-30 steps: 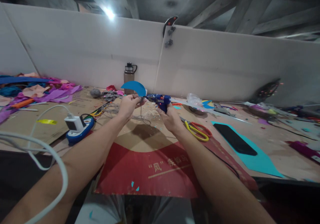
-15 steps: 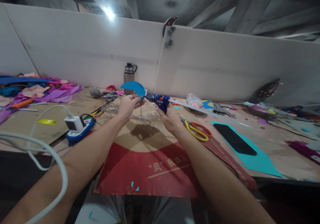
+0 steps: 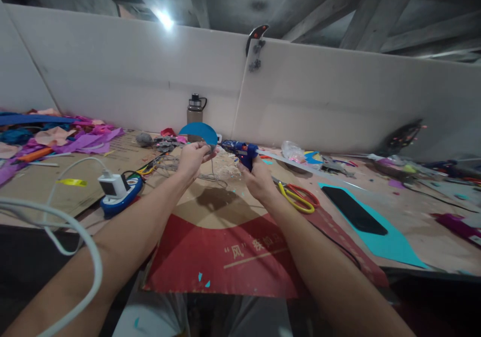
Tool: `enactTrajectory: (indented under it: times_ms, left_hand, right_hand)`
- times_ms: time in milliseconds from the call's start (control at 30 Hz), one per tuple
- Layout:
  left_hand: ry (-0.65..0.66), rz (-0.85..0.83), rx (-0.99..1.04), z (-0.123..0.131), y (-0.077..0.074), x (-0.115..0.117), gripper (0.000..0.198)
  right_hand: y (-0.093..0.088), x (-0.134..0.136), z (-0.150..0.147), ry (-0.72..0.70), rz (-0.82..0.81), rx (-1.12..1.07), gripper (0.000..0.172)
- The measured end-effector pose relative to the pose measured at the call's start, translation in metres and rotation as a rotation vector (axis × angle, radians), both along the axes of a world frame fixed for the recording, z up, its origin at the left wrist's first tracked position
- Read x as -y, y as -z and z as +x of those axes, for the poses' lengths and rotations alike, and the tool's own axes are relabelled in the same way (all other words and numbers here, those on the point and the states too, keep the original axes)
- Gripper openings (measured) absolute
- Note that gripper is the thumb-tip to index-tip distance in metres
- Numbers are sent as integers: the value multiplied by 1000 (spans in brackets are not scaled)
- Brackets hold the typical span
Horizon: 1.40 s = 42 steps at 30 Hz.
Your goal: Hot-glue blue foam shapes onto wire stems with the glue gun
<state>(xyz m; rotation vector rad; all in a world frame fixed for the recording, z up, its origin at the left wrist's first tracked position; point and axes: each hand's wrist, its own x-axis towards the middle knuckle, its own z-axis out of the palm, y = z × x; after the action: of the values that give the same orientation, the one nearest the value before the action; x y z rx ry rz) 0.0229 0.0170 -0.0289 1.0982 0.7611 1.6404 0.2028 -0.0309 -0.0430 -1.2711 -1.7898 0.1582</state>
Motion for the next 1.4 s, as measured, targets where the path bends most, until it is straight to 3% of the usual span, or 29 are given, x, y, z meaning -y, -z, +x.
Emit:
enactTrajectory:
  times_ms: [533, 800, 933, 1000, 1167, 1267, 1400]
  left_hand:
    - [35, 14, 1, 2, 0, 1, 2]
    - [43, -7, 9, 0, -1, 2, 4]
    - [17, -28, -2, -1, -1, 1, 7]
    - [13, -30, -1, -1, -1, 0, 8]
    - [-41, -15, -55, 2, 1, 0, 6]
    - [-72, 29, -152, 4, 4, 0, 6]
    - [-93, 94, -259, 6, 8, 2, 6]
  right_hand:
    - [3, -3, 0, -25, -22, -24, 42]
    - [1, -2, 1, 34, -22, 26, 43]
    - [2, -6, 2, 63, -48, -58, 37]
    - [6, -11, 4, 49, -124, -186, 32]
    - [20, -32, 6, -55, -501, -481, 13]
    - [26, -45, 7, -61, -577, -446, 7]
    - [28, -52, 13, 19, -566, -334, 17]
